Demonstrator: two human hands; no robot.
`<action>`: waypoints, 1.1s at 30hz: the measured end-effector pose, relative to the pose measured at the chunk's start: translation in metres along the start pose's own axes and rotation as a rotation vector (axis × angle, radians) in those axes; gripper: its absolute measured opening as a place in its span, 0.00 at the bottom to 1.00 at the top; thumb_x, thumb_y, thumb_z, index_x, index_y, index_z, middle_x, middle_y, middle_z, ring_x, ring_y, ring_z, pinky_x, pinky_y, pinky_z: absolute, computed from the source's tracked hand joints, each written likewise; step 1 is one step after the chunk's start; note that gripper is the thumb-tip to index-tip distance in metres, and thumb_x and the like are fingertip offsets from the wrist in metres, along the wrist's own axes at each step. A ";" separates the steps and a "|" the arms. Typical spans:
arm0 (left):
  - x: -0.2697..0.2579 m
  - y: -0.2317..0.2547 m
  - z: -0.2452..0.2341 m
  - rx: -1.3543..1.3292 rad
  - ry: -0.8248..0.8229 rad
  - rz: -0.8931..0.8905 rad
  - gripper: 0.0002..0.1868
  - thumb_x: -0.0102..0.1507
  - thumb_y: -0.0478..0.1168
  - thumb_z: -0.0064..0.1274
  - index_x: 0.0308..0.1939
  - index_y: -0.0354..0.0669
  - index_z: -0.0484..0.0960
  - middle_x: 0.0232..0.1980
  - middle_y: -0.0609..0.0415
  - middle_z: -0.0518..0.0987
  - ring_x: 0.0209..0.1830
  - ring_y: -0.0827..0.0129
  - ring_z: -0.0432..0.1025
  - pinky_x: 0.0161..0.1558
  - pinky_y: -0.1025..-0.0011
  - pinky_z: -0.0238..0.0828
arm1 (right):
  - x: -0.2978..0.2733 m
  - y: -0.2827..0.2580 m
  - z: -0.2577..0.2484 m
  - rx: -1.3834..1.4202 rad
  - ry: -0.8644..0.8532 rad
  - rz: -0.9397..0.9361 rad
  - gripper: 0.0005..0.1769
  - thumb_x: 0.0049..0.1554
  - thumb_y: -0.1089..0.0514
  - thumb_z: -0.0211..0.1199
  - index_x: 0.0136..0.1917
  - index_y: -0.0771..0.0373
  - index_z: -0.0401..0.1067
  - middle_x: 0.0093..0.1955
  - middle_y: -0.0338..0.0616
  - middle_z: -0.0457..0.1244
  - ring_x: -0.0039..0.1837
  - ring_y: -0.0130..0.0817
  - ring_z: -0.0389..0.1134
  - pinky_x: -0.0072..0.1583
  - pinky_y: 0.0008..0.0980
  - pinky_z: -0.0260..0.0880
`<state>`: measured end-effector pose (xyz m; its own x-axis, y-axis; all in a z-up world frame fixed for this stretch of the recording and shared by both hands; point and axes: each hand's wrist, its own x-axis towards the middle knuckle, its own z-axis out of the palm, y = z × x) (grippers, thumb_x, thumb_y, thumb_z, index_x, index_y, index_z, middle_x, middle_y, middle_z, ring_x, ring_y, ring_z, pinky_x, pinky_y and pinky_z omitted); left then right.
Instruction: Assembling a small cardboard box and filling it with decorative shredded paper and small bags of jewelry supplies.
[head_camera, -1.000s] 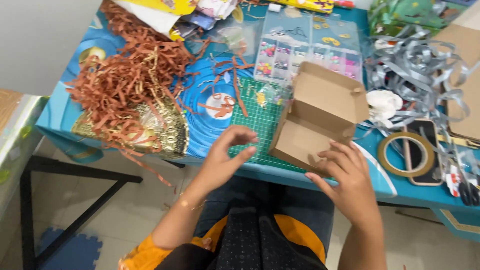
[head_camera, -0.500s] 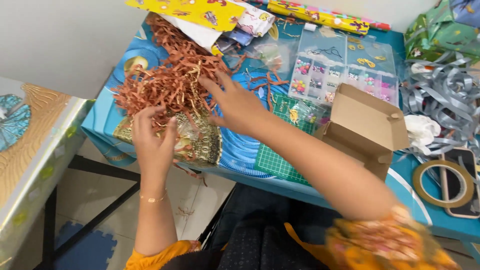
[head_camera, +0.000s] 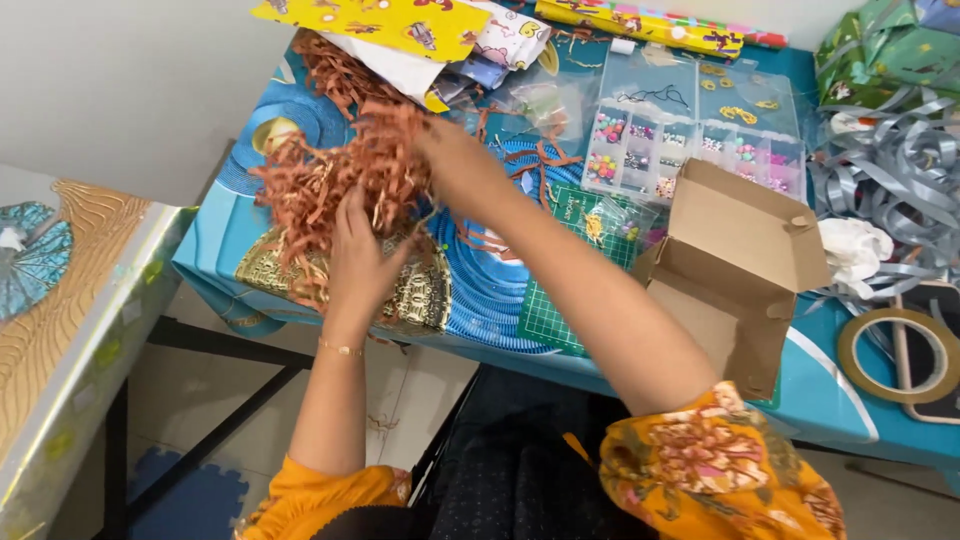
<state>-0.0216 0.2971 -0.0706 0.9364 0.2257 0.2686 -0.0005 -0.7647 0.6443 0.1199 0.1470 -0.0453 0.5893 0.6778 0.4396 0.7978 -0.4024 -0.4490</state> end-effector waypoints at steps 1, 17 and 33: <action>0.009 -0.015 0.012 0.070 0.013 0.009 0.54 0.53 0.42 0.69 0.75 0.35 0.52 0.72 0.28 0.57 0.69 0.23 0.59 0.64 0.32 0.59 | 0.004 -0.004 -0.028 -0.003 0.038 -0.083 0.15 0.55 0.73 0.58 0.56 0.75 0.69 0.50 0.69 0.63 0.52 0.68 0.65 0.58 0.62 0.67; 0.046 0.027 -0.055 0.537 -0.206 0.089 0.49 0.56 0.54 0.62 0.77 0.45 0.59 0.78 0.44 0.59 0.79 0.47 0.49 0.74 0.42 0.36 | 0.009 0.047 -0.182 -0.104 0.549 -0.005 0.12 0.58 0.71 0.57 0.55 0.61 0.66 0.47 0.50 0.59 0.42 0.39 0.51 0.43 0.41 0.53; 0.095 0.089 0.002 -0.569 0.024 0.440 0.34 0.59 0.26 0.55 0.69 0.43 0.66 0.60 0.47 0.80 0.55 0.61 0.76 0.51 0.67 0.72 | -0.031 -0.081 -0.203 0.204 0.307 -0.068 0.18 0.53 0.81 0.47 0.47 0.59 0.59 0.47 0.44 0.56 0.50 0.35 0.57 0.49 0.28 0.65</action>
<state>0.0684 0.2494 0.0105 0.7995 -0.0132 0.6006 -0.5650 -0.3561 0.7443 0.0628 0.0340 0.1354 0.5717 0.4698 0.6726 0.8126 -0.2109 -0.5433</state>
